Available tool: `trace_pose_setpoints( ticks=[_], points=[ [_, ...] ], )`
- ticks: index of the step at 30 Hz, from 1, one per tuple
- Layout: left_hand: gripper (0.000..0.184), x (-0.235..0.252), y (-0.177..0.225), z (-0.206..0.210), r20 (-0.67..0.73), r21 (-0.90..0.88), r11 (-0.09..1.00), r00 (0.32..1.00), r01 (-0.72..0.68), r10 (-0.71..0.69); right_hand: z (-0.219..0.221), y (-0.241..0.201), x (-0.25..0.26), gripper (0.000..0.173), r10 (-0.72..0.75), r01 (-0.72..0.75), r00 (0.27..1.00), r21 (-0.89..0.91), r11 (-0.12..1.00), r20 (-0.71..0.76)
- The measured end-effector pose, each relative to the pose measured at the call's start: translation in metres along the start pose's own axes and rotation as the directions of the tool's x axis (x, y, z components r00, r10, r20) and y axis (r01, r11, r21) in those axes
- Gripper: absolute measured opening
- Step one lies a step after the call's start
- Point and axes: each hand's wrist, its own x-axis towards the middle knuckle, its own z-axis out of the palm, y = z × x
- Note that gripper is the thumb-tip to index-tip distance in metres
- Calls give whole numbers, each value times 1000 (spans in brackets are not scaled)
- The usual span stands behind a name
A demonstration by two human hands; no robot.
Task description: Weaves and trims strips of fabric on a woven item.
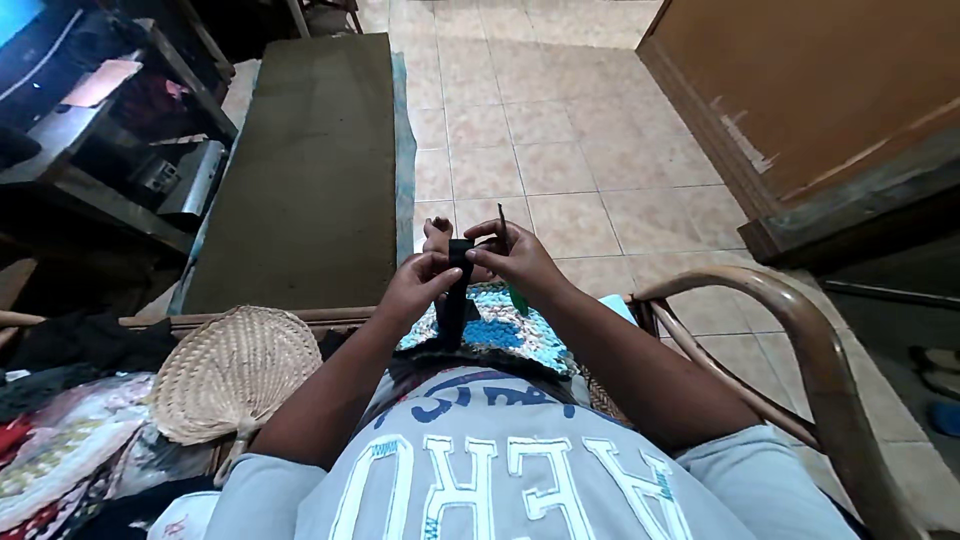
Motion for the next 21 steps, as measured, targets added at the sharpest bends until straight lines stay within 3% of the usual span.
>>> trace_pose_setpoints(
  ticks=[8,14,21],
  points=[
    [13,-8,-10,3,-92,-38,994,991,-105,101,7,0,-19,41,3,-3,1000,26,1000,23],
    [39,-15,-9,4,-102,8,956,951,-294,293,13,-8,-29,28,-27,28,999,-67,997,23],
    [30,-19,-15,-3,-45,14,921,920,-389,389,16,-12,-40,22,-163,143,985,-276,950,-49]
  ],
)
